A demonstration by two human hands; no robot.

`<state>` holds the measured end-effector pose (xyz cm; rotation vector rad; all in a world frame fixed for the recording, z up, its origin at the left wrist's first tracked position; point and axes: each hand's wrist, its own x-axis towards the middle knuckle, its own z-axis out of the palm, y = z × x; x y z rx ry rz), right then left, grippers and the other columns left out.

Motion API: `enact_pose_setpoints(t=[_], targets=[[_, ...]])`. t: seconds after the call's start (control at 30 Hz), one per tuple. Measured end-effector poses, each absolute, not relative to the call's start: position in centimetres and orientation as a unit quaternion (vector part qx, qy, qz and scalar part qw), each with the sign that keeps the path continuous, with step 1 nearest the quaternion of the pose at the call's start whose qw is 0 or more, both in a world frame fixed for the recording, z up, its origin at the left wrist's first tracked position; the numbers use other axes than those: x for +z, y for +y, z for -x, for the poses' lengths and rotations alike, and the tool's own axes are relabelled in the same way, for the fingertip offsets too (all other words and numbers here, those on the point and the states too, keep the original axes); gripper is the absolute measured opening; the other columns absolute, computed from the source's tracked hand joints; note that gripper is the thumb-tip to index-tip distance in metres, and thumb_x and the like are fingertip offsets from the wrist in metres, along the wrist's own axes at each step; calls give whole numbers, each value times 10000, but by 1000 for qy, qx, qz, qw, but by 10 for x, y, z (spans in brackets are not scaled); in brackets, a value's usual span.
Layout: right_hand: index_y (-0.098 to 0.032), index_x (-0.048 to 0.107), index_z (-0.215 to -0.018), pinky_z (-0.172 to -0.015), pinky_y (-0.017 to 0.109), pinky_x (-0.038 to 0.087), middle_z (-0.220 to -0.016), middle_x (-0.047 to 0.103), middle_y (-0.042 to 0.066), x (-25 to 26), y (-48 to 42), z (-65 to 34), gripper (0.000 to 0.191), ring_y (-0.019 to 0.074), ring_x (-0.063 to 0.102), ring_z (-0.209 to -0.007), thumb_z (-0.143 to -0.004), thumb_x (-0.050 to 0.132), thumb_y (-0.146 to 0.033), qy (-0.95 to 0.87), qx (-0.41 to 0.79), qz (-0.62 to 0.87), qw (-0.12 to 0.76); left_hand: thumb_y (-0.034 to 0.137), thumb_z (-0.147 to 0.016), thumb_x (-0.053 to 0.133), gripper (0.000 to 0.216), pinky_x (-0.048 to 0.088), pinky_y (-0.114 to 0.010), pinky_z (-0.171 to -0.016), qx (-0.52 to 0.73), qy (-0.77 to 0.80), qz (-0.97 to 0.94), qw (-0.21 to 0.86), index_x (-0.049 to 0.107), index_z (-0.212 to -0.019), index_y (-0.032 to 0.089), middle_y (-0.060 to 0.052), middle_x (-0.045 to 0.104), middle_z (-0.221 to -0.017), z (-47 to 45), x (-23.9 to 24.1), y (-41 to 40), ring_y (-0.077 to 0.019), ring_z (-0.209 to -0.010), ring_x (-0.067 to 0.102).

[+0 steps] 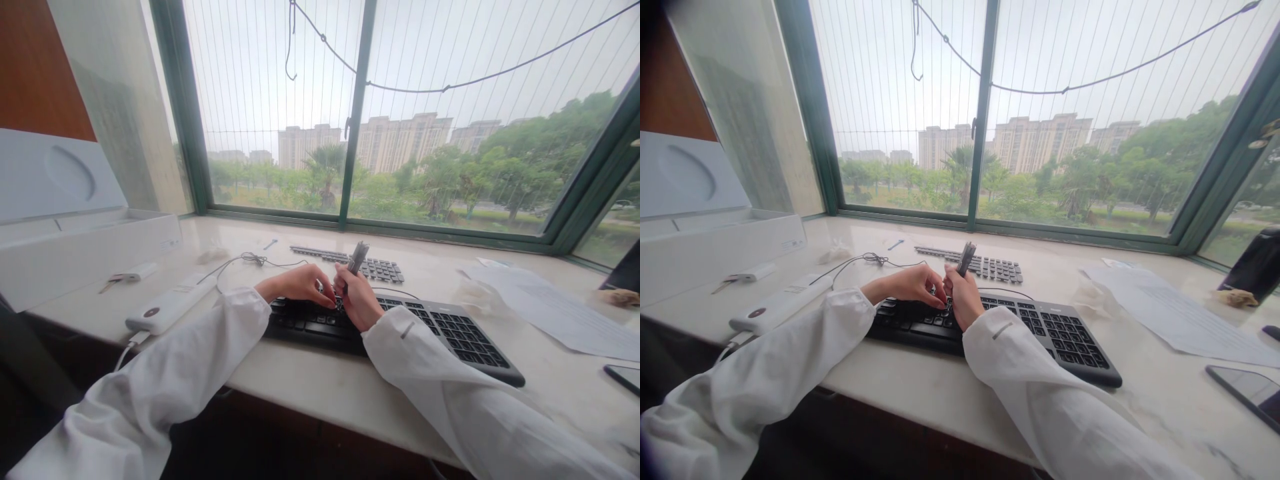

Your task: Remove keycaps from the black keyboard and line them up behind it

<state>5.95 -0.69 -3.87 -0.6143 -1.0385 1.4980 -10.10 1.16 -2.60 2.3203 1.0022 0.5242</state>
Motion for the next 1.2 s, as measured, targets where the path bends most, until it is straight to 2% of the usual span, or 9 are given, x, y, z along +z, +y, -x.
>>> enact_pose_setpoints(t=[0.27, 0.6, 0.93, 1.2], targets=[[-209, 390, -626, -415, 234, 209, -494, 310, -94, -41, 3, -58, 427, 62, 269, -442, -653, 782, -374, -406, 675, 251, 563, 452, -687, 753, 338, 333, -208, -544, 200, 357, -874, 262, 780, -865, 166, -11, 682, -721, 101, -28, 16, -89, -593, 466], [-210, 377, -620, -418, 221, 186, -468, 304, -98, -39, 7, -56, 390, 59, 257, -429, -709, 729, -352, -369, 697, 266, 554, 436, -710, 741, 343, 370, -210, -564, 193, 355, -867, 293, 770, -878, 139, -33, 701, -740, 103, -26, 13, -112, -628, 549], [-215, 385, -597, -414, 245, 231, -473, 341, -84, -35, -8, -54, 498, 72, 295, -429, -636, 723, -579, -450, 686, 228, 524, 460, -719, 730, 369, 373, -206, -576, 185, 357, -871, 281, 754, -897, 137, -33, 702, -767, 103, -27, 13, -114, -653, 553], [-215, 417, -635, -409, 244, 253, -484, 375, -79, -39, -2, -56, 493, 90, 370, -442, -649, 700, -618, -529, 632, 268, 498, 483, -689, 748, 395, 361, -208, -565, 191, 373, -862, 285, 763, -901, 149, -20, 696, -729, 102, -24, 9, -98, -605, 514]])
